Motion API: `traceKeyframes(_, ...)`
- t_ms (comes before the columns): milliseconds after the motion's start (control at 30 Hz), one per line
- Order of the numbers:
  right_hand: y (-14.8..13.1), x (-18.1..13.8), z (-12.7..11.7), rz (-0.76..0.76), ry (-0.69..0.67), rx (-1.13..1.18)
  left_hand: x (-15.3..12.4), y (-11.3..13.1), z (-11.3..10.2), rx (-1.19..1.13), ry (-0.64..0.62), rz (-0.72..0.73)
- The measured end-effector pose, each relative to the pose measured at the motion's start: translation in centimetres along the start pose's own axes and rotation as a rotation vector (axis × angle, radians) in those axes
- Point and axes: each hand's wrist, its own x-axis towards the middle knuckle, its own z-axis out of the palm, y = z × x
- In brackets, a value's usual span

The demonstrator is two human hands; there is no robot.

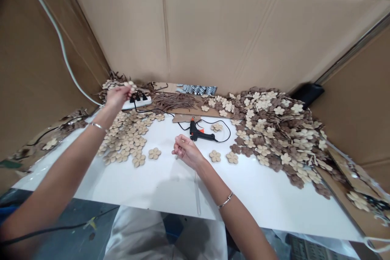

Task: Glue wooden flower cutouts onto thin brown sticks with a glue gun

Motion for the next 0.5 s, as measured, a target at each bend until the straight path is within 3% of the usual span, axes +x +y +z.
traceKeyframes(100, -0.1, 0.0, 0.1, -0.011, 0.007, -0.004, 3.4, 2.5, -1.3, 0.032, 0.023, -0.107)
traceKeyframes(200, -0.4, 0.1, 0.2, -0.044, 0.07, 0.049, 2.3, 2.9, -1.6, 0.13, -0.042, -0.147)
traceKeyframes(333, -0.8, 0.1, 0.4, -0.068, 0.105, 0.192, -5.6, 0.4, 0.5, 0.224, -0.151, 0.038)
traceKeyframes(433, -1.1, -0.1, 0.8, -0.049, 0.095, 0.282, -12.7, -1.4, 3.0, 0.371, -0.508, 0.435)
traceKeyframes(500, -1.3, -0.4, 1.1, -0.038, 0.086, 0.308, -16.1, -2.0, 4.4, 0.405, -0.605, 0.589)
